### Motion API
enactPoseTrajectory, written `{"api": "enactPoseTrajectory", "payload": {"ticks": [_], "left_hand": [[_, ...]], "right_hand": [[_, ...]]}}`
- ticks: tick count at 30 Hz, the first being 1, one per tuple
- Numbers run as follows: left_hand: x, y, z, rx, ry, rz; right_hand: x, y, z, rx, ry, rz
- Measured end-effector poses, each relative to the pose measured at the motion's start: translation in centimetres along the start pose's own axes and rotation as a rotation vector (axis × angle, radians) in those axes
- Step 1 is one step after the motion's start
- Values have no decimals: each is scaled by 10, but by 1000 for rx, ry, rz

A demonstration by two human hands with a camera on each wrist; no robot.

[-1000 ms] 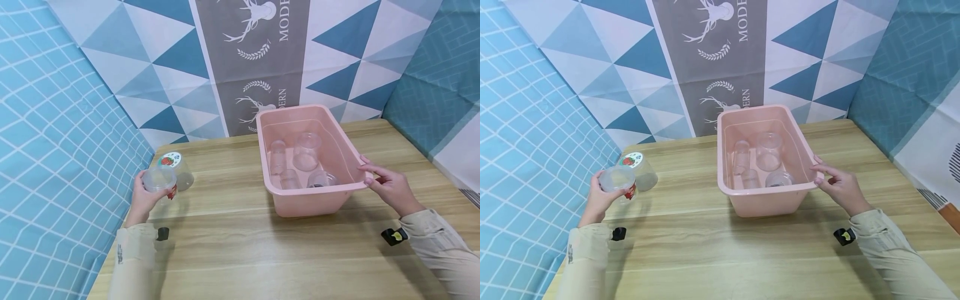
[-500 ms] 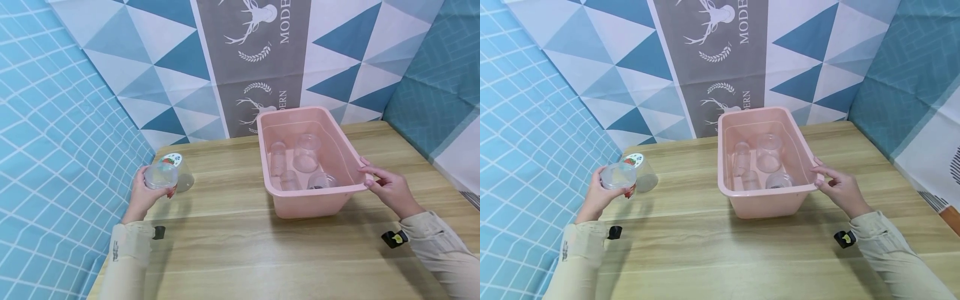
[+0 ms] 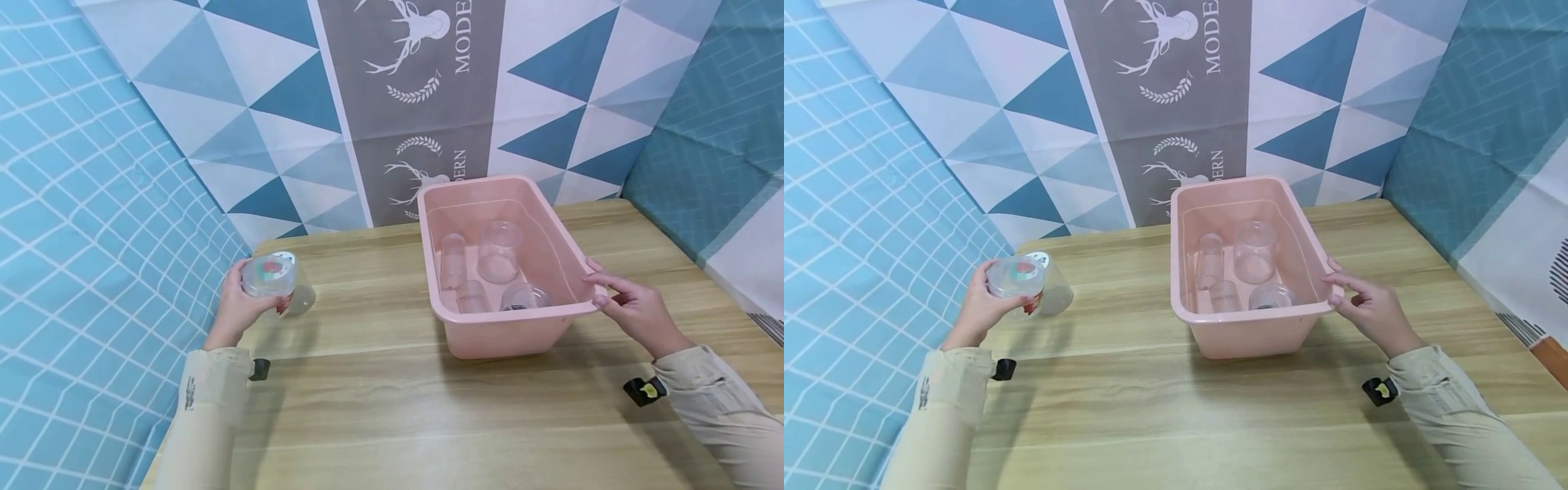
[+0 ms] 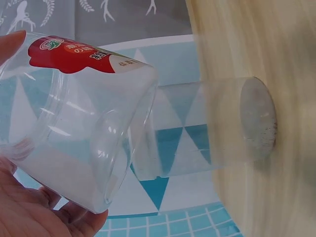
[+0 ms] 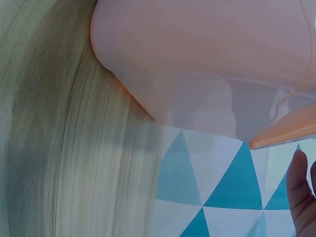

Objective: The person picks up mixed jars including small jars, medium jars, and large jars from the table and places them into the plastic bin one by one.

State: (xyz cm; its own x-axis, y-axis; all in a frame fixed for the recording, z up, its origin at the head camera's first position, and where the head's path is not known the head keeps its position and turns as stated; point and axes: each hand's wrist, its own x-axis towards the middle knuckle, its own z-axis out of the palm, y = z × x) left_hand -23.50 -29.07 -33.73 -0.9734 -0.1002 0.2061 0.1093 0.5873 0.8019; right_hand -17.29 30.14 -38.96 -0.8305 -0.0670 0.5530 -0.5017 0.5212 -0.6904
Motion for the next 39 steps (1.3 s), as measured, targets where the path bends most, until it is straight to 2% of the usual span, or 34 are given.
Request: {"api": "enactPoseTrajectory", "payload": {"ticks": [4,13,18,26,39], "left_hand": [[4,9,-3,5,-11,15],[9,22,-12,133,-79,-4],[12,29,-17,115,-74,26],[21,44,-19,140,-66,84],[32,60,-22,84,-110,45]], "right_hand": [[1,0,0,6,2,-9],[0,-1,1,20,28,-54],[1,-1,1,4,25,-55],[0,0,0,-5,23,-30],[1,0,0,1,11,-2]]}}
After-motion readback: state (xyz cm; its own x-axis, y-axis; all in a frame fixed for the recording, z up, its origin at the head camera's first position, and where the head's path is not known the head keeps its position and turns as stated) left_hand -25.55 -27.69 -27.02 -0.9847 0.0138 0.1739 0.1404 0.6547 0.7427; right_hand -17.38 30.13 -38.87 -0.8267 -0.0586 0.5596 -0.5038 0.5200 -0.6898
